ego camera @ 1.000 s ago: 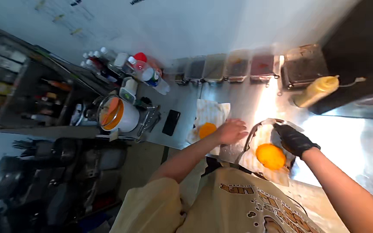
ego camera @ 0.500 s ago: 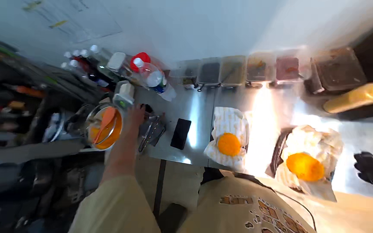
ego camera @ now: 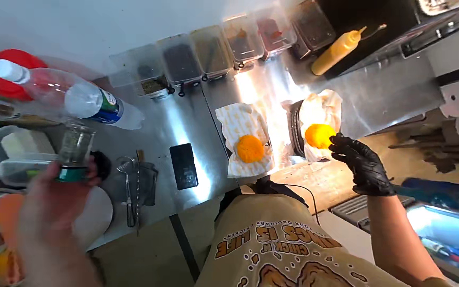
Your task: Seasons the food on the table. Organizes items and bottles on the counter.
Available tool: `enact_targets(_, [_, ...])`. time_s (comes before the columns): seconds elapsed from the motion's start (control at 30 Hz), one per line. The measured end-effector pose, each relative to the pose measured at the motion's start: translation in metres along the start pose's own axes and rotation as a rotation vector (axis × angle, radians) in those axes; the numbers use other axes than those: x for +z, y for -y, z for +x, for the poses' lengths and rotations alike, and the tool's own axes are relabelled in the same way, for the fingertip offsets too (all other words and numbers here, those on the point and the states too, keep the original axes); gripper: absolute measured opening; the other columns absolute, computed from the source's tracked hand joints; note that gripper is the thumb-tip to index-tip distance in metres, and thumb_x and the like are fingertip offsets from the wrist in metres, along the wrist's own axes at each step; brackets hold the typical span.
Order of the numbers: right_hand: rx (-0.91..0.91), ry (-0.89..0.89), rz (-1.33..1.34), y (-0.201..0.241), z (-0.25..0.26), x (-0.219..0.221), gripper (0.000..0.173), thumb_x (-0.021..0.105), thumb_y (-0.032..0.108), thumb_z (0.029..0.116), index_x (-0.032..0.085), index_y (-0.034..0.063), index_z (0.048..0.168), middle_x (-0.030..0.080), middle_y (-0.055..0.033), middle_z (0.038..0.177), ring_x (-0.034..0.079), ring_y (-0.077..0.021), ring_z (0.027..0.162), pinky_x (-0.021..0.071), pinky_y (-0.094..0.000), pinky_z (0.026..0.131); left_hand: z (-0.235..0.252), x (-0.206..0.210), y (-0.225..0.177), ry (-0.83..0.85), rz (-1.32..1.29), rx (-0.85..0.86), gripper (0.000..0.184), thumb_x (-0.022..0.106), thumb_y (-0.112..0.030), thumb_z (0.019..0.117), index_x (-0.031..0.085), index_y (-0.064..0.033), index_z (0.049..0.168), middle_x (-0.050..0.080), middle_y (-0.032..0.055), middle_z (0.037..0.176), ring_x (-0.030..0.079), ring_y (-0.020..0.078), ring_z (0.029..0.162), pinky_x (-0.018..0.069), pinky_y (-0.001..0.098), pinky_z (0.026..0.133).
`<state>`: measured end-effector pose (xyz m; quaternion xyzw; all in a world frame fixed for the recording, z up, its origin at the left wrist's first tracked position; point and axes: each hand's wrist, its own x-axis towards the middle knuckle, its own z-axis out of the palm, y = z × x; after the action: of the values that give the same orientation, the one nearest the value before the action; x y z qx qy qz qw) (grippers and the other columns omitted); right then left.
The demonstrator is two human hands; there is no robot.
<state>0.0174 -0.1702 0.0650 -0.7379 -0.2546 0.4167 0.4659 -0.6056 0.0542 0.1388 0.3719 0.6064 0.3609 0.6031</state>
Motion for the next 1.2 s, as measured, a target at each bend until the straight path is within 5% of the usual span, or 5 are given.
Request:
enact_targets(0.17, [0.035, -0.06, -0.014, -0.011, 0.002, -0.019, 0.033, 0.051, 0.014, 0.105, 0.058, 0.0064, 0.136, 0.066, -0.0045, 0.135, 0.069, -0.0153, 0.112, 0.0585, -0.0326, 0.093, -0.022, 0.148, 0.074, 0.386, -0.687, -0.062, 0.05, 0.084, -0.046, 0.0718, 0.072, -0.0172, 0.111, 0.071, -0.0005, 0.098, 0.07, 0.0131, 0.087, 0.0598, 0.0302, 0.076])
enact_targets(0.33, [0.094, -0.107, -0.036, -0.026, 0.01, -0.064, 0.033, 0.048, 0.015, 0.1075, 0.057, 0.0085, 0.138, 0.064, -0.0024, 0.137, 0.069, -0.0111, 0.108, 0.0573, -0.0299, 0.092, -0.025, 0.234, 0.095, 0.705, -0.477, 0.171, 0.059, 0.075, -0.029, 0.0917, 0.051, -0.015, 0.143, 0.068, 0.0063, 0.127, 0.066, 0.0197, 0.114, 0.0556, 0.0379, 0.099])
enact_targets(0.6, [0.033, -0.148, -0.202, -0.085, 0.083, -0.154, 0.038, 0.054, 0.02, 0.1056, 0.056, 0.0072, 0.141, 0.06, -0.0068, 0.141, 0.061, -0.0121, 0.12, 0.0517, -0.033, 0.101, -0.031, 0.323, 0.151, 0.117, 0.425, 0.329, 0.053, 0.078, -0.019, 0.0929, 0.054, 0.0018, 0.136, 0.069, 0.0167, 0.122, 0.07, 0.0234, 0.11, 0.0583, 0.0431, 0.098])
enact_targets(1.0, [-0.058, -0.162, -0.764, 0.003, 0.118, -0.137, 0.057, 0.039, 0.025, 0.1111, 0.03, -0.0095, 0.156, 0.024, -0.0329, 0.163, 0.02, -0.042, 0.155, 0.011, -0.047, 0.128, -0.067, 0.361, 0.164, -0.157, 0.463, 0.462, 0.054, 0.077, -0.019, 0.0937, 0.051, 0.0052, 0.135, 0.068, 0.0176, 0.121, 0.071, 0.0218, 0.106, 0.0595, 0.0405, 0.096])
enact_targets(1.2, [-0.388, -0.314, -0.974, -0.13, 0.206, -0.138, 0.07, 0.026, 0.049, 0.1074, 0.025, 0.006, 0.162, 0.021, -0.0228, 0.168, 0.02, -0.0398, 0.156, 0.0118, -0.0588, 0.126, -0.062, 0.384, 0.156, -0.179, 0.493, 0.456, 0.052, 0.078, -0.017, 0.0917, 0.054, 0.0077, 0.131, 0.071, 0.0168, 0.115, 0.072, 0.0188, 0.104, 0.0604, 0.0374, 0.094])
